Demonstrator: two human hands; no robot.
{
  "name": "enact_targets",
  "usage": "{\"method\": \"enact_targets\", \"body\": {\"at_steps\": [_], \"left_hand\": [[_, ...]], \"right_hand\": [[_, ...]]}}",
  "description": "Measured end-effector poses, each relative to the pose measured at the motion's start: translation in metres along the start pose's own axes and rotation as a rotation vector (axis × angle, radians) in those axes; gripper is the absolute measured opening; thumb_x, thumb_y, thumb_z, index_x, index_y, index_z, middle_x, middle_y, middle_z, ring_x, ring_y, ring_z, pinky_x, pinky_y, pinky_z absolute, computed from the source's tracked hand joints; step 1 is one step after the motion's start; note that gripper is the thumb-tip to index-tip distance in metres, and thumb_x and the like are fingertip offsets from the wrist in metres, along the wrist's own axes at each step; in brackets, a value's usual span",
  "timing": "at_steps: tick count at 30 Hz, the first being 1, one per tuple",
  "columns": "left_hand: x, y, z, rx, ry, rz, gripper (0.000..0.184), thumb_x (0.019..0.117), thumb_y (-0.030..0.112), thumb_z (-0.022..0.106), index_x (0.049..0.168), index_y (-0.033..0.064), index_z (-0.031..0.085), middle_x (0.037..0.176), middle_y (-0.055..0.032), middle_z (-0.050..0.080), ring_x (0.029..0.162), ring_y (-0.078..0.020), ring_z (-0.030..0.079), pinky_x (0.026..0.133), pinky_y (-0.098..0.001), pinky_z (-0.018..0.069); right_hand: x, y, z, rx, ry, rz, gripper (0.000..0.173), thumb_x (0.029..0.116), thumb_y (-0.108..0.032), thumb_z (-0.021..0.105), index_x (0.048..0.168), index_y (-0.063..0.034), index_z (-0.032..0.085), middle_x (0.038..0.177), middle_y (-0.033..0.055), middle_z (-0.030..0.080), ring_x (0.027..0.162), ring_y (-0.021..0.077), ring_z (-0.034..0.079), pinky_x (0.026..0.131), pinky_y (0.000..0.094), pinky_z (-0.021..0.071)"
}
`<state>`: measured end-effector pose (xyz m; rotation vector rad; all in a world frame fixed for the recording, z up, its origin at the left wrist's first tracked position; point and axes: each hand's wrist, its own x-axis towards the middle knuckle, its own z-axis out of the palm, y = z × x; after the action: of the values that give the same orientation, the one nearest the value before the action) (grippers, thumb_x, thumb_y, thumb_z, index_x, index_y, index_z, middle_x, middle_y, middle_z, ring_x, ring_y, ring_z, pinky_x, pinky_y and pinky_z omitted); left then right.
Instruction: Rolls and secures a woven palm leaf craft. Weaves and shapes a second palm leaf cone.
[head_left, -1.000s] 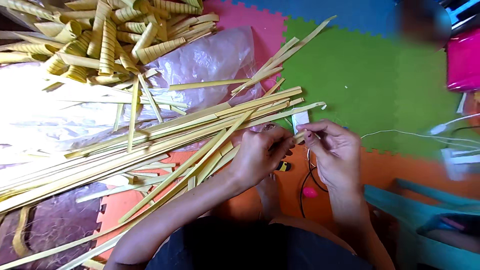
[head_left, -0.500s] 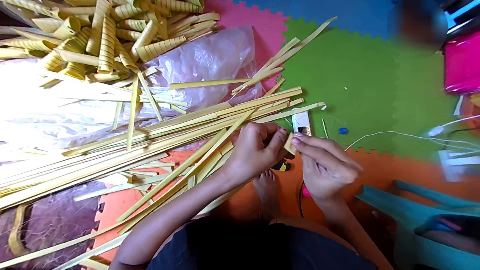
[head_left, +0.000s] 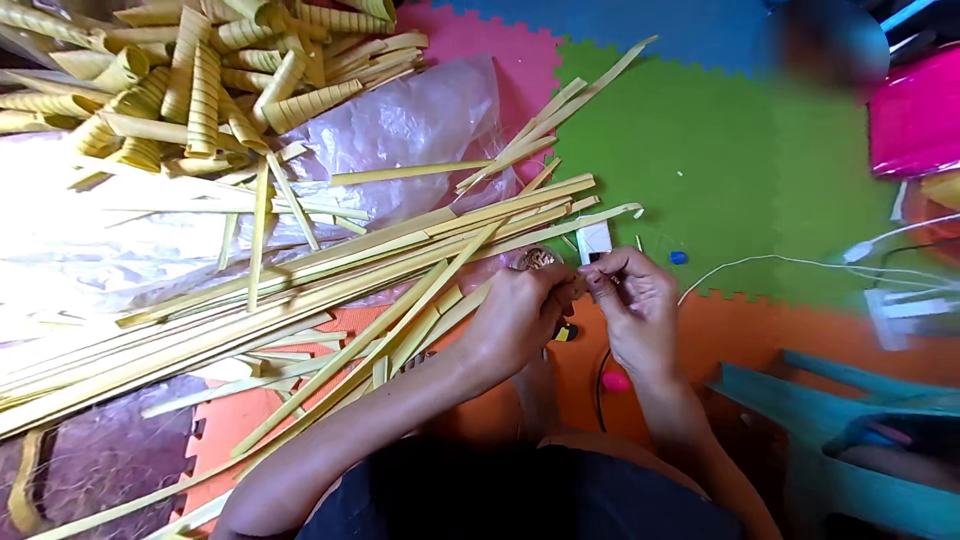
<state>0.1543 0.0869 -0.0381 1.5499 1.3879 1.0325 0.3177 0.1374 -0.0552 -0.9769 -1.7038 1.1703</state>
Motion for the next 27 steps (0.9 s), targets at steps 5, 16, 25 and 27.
{"method": "enact_targets", "body": {"at_steps": [5, 16, 25, 27], "left_hand": [[-0.001, -0.015, -0.003, -0.337, -0.062, -0.109, 0.015, 0.1042, 0.009, 0.056, 0.091, 0.0037, 0.059, 0.069, -0.0010, 0.063, 0.053, -0.0027, 0.056, 0.050, -0.0167, 0.0471], [-0.001, -0.015, 0.000, -0.365, -0.073, -0.014, 0.011, 0.0993, 0.007, 0.062, 0.094, -0.0003, 0.068, 0.074, -0.0014, 0.069, 0.062, -0.0021, 0.064, 0.060, -0.0183, 0.0561], [-0.003, -0.022, 0.004, 0.646, 0.278, 0.529, 0.015, 0.0939, 0.005, 0.061, 0.094, -0.0013, 0.075, 0.098, -0.0165, 0.077, 0.077, -0.0254, 0.076, 0.063, -0.0335, 0.0589], [-0.003, -0.020, 0.001, 0.503, 0.256, 0.441, 0.017, 0.0951, 0.008, 0.063, 0.099, -0.0017, 0.076, 0.101, -0.0145, 0.077, 0.085, -0.0223, 0.076, 0.070, -0.0332, 0.0604]], "right_hand": [[-0.001, 0.006, -0.007, 0.206, -0.143, 0.101, 0.013, 0.0970, -0.011, 0.065, 0.106, -0.0170, 0.072, 0.101, -0.0074, 0.069, 0.088, 0.0023, 0.065, 0.077, 0.0201, 0.0566], [-0.004, 0.007, 0.000, 0.178, -0.016, -0.063, 0.005, 0.0949, -0.011, 0.070, 0.097, -0.0158, 0.071, 0.099, -0.0073, 0.069, 0.089, 0.0028, 0.067, 0.077, 0.0199, 0.0585], [0.000, -0.003, 0.007, 0.154, 0.051, 0.063, 0.013, 0.0882, -0.002, 0.075, 0.098, -0.0097, 0.073, 0.088, -0.0040, 0.072, 0.078, 0.0059, 0.070, 0.075, 0.0248, 0.0622], [-0.001, -0.005, 0.005, 0.087, 0.027, 0.005, 0.015, 0.0914, 0.000, 0.071, 0.104, -0.0077, 0.072, 0.095, -0.0038, 0.073, 0.084, 0.0060, 0.071, 0.079, 0.0249, 0.0623]]}}
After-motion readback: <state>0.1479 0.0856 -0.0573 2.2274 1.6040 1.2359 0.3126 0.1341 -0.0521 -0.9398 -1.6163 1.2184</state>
